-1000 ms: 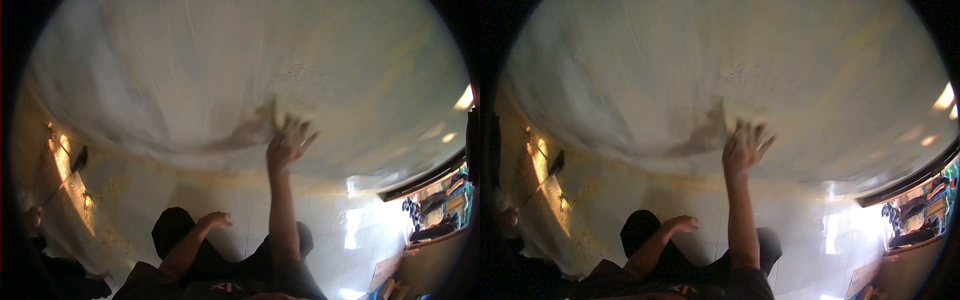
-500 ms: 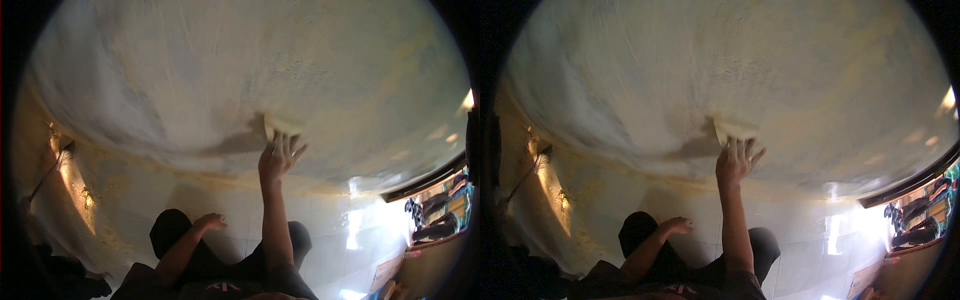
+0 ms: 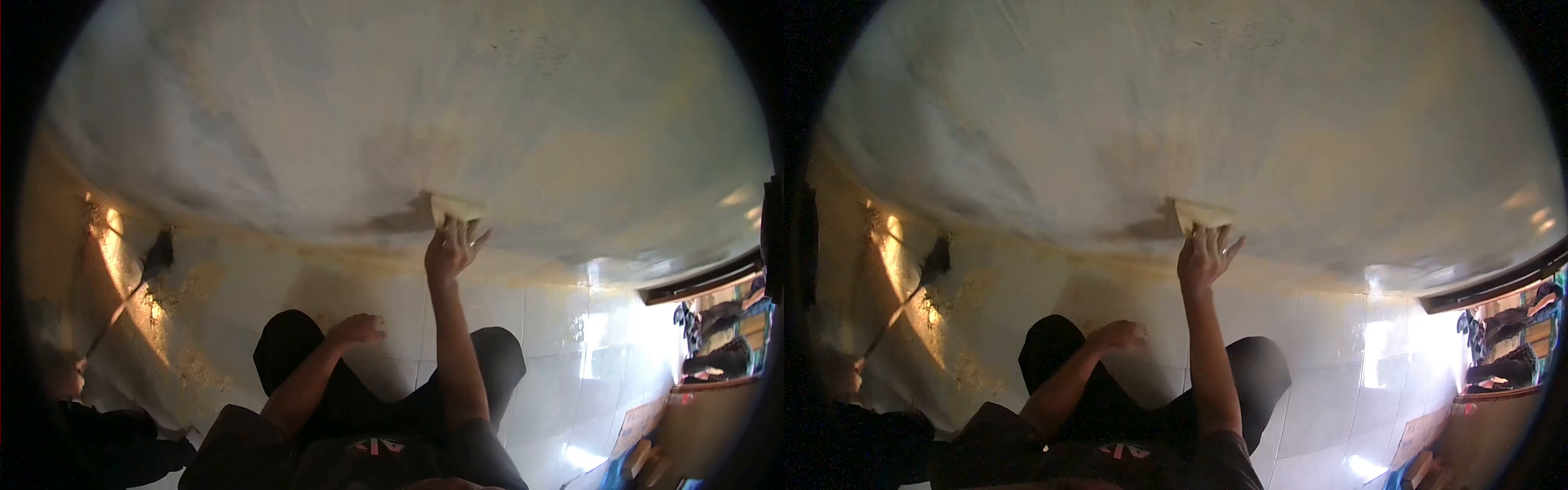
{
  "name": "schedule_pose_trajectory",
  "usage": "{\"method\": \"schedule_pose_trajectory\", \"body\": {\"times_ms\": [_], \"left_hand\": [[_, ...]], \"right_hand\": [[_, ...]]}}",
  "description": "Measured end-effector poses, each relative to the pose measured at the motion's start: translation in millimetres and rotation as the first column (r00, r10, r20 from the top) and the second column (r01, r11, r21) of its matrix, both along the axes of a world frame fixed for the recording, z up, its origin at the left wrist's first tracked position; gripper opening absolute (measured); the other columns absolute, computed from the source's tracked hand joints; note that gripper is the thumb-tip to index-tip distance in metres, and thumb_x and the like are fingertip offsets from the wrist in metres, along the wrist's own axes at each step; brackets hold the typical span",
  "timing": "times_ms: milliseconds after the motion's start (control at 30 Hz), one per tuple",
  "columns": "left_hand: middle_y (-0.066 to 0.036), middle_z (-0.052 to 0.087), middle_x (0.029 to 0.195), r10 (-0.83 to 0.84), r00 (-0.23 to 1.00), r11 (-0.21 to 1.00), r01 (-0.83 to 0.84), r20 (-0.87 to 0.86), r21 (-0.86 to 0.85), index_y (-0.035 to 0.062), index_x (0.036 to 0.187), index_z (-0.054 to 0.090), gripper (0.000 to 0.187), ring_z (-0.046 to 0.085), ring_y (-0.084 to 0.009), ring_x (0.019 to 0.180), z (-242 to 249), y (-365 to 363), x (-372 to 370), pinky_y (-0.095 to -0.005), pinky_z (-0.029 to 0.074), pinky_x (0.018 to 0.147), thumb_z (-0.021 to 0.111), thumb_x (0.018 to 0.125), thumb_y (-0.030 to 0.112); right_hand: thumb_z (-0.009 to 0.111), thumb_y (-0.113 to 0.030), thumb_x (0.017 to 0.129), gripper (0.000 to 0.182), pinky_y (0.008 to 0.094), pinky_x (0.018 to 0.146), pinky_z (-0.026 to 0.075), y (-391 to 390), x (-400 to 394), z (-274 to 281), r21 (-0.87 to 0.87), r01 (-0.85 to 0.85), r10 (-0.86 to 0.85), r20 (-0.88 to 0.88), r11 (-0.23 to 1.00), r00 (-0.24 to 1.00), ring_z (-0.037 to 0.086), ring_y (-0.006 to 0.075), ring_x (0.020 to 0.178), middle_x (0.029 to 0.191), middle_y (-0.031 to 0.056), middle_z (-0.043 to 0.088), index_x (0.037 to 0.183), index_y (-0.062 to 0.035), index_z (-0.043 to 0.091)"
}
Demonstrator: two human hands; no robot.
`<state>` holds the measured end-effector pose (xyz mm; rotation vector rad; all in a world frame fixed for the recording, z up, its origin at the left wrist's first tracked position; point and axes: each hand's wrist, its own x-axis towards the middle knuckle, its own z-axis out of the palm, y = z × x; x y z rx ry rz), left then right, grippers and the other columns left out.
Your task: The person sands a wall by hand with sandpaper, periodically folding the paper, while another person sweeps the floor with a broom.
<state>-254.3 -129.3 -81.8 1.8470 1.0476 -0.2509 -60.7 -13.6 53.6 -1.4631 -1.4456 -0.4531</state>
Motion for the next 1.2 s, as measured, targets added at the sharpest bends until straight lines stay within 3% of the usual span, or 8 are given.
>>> {"method": "schedule_pose_trajectory", "body": {"times_ms": [100, 200, 333, 467, 567, 733, 933, 1200], "left_hand": [[-0.020, 0.059, 0.118, 0.066, 0.998, 0.990, -0.066, 0.003, 0.127, 0.0071, 0.129, 0.050, 0.055, 0.056, -0.0367, 0.111, -16, -2, -2, -0.0445, 0.043, 0.095, 0.054, 0.084, 0.040], [-0.021, 0.061, 0.115, 0.044, 0.981, 0.998, -0.052, -0.190, -0.034, 0.0065, 0.128, 0.050, 0.055, 0.056, -0.0370, 0.110, 44, -4, 4, -0.0454, 0.044, 0.094, 0.054, 0.084, 0.040], [-0.022, 0.060, 0.115, 0.016, 0.990, 1.000, -0.019, -0.141, -0.021, 0.0052, 0.128, 0.050, 0.056, 0.057, -0.0365, 0.109, 44, -4, 7, -0.0446, 0.044, 0.093, 0.054, 0.085, 0.042], [-0.024, 0.060, 0.114, 0.041, 0.992, 0.999, -0.036, -0.118, 0.040, 0.0048, 0.127, 0.050, 0.057, 0.057, -0.0377, 0.108, 35, -7, 13, -0.0453, 0.044, 0.093, 0.053, 0.086, 0.044], [-0.025, 0.060, 0.113, 0.066, 0.992, 0.995, -0.058, -0.106, 0.080, 0.0046, 0.129, 0.048, 0.060, 0.056, -0.0388, 0.108, 44, -3, 21, -0.0462, 0.043, 0.093, 0.053, 0.086, 0.046], [-0.023, 0.062, 0.108, 0.074, 0.986, 0.994, -0.060, -0.152, 0.092, 0.0022, 0.130, 0.045, 0.061, 0.059, -0.0385, 0.102, 65, -27, 26, -0.0477, 0.047, 0.085, 0.051, 0.088, 0.046], [-0.020, 0.060, 0.114, 0.002, 0.995, 0.958, 0.026, -0.097, 0.286, 0.0046, 0.130, 0.047, 0.058, 0.056, -0.0363, 0.107, 131, -54, 41, -0.0464, 0.045, 0.090, 0.052, 0.088, 0.044], [-0.018, 0.058, 0.121, 0.058, 0.979, 0.847, -0.151, 0.194, 0.509, 0.0047, 0.126, 0.052, 0.050, 0.055, -0.0313, 0.112, 228, 26, -1, -0.0407, 0.042, 0.098, 0.059, 0.087, 0.034]], "right_hand": [[0.058, -0.017, 0.087, 0.019, 0.0669, 0.107, 0.008, -2, 13, 11, -0.088, 0.026, -0.019, 0.074, 0.996, 0.997, 0.042, 0.0410, 0.127, 0.110, 0.0108, 0.066, 0.101, -0.0060, 0.067], [0.056, -0.012, 0.087, 0.030, 0.0662, 0.107, 0.007, 33, 20, 135, 0.333, 0.030, -0.070, 0.108, 0.943, 0.992, 0.038, 0.0399, 0.131, 0.114, 0.0163, 0.064, 0.115, -0.0039, 0.063], [0.056, -0.014, 0.088, 0.025, 0.0670, 0.106, 0.012, 51, 36, 90, 0.487, -0.061, -0.015, 0.149, 0.871, 0.989, 0.041, 0.0414, 0.128, 0.116, 0.0166, 0.063, 0.110, -0.0047, 0.064], [0.059, -0.016, 0.088, 0.018, 0.0674, 0.105, 0.016, -20, 29, -69, -0.188, 0.070, -0.070, 0.009, 0.980, 0.998, 0.046, 0.0398, 0.125, 0.111, 0.0156, 0.065, 0.100, -0.0055, 0.068], [0.060, -0.015, 0.088, 0.020, 0.0657, 0.106, 0.016, -29, 34, -91, -0.237, 0.069, -0.082, -0.047, 0.969, 0.995, 0.046, 0.0397, 0.125, 0.113, 0.0149, 0.065, 0.103, -0.0049, 0.068], [0.056, -0.018, 0.091, 0.031, 0.0609, 0.109, 0.017, 32, 76, 82, 0.345, 0.105, -0.155, 0.119, 0.933, 0.981, 0.044, 0.0416, 0.126, 0.124, 0.0171, 0.058, 0.117, -0.0024, 0.063], [0.052, -0.020, 0.093, 0.030, 0.0613, 0.109, 0.016, -22, 104, -87, -0.231, 0.125, -0.119, 0.040, 0.965, 0.992, 0.038, 0.0414, 0.130, 0.121, 0.0211, 0.059, 0.113, -0.0006, 0.063], [0.063, -0.027, 0.084, 0.026, 0.0582, 0.098, 0.034, 53, 80, 188, 0.602, -0.154, -0.118, 0.388, 0.784, 0.914, 0.053, 0.0354, 0.117, 0.112, 0.0123, 0.064, 0.105, -0.0115, 0.067]]}}
